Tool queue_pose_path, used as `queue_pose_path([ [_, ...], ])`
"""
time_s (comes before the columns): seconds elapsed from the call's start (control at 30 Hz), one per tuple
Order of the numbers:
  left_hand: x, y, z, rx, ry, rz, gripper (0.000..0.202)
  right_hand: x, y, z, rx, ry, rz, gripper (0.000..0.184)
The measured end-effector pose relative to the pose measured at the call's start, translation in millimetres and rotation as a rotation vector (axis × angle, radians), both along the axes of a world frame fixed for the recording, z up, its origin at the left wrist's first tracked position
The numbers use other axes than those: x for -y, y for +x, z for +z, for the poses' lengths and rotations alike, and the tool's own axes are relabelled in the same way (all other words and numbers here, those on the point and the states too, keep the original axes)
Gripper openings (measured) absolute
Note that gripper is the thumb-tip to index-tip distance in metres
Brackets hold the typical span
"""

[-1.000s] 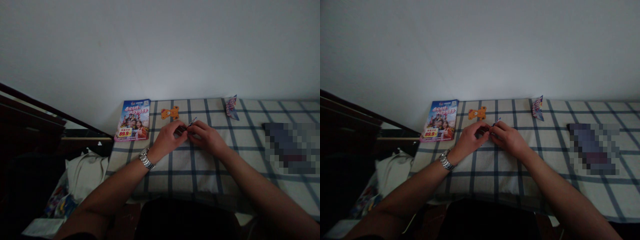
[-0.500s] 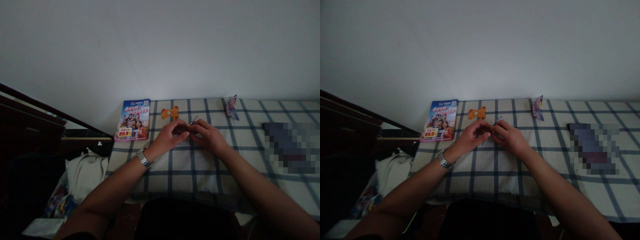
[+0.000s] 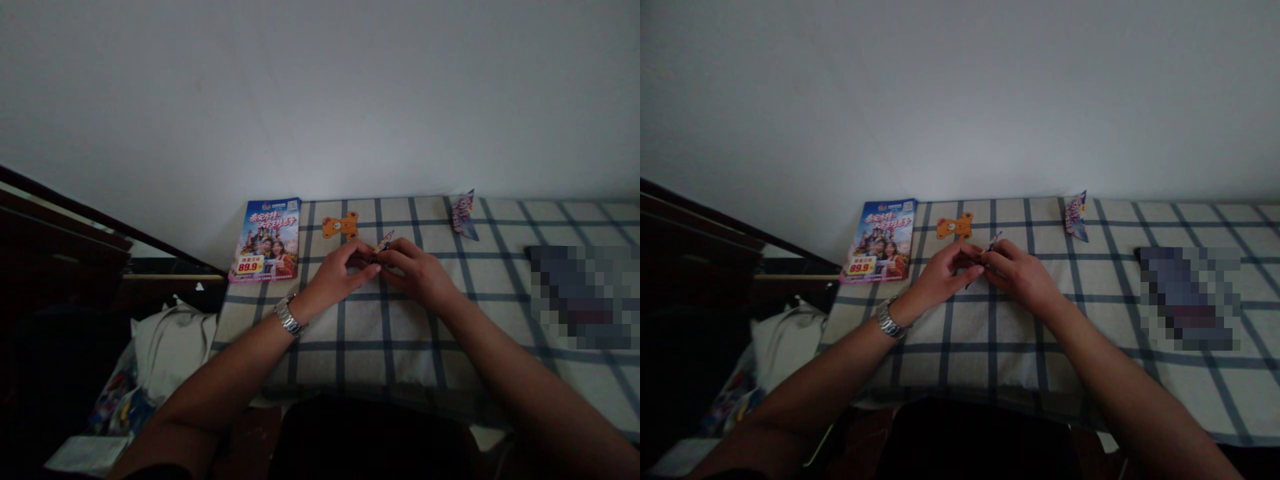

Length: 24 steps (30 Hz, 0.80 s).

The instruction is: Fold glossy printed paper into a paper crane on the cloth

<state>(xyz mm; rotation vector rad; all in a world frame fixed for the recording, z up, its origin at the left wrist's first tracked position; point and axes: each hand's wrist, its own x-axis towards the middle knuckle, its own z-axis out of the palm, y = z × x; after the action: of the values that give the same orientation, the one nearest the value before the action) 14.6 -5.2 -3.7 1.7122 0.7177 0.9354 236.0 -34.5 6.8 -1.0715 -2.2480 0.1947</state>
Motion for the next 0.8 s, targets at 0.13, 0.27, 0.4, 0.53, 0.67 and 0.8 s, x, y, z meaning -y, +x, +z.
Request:
queue_pose_path([
  [0.13, 2.7, -0.8, 5.5, -0.072, 0.024, 0.052, 0.018, 0.6, -1.6, 0.3, 0.011, 0.013, 0.020, 0.010],
  [0.27, 5.5, -1.6, 11.5, -0.168, 0.069, 0.101, 0.014, 0.3, -1.7, -0.2, 0.028, -0.020, 0.067, 0.011],
  [0.4, 6.3, -2.6, 13.5, -0.203, 0.076, 0.104, 0.012, 0.4, -0.9, -0.5, -0.002, -0.021, 0.080, 0.013],
  [0.53, 4.9, -3.2, 12.3, -0.223, 0.101, 0.130, 0.010, 0.7, -0.4, -2.2, 0.001, -0.034, 0.088, 0.014],
  [0.67, 4.2, -2.8, 11.6, -0.237, 0.107, 0.164, 0.009, 0.7, -1.0, -2.9, 0.001, -0.027, 0.088, 0.014],
  [0.8, 5.3, -2.0, 13.0, -0.241, 0.121, 0.171, 0.008, 1.1, -2.1, -1.3, -0.005, -0.022, 0.074, 0.014],
])
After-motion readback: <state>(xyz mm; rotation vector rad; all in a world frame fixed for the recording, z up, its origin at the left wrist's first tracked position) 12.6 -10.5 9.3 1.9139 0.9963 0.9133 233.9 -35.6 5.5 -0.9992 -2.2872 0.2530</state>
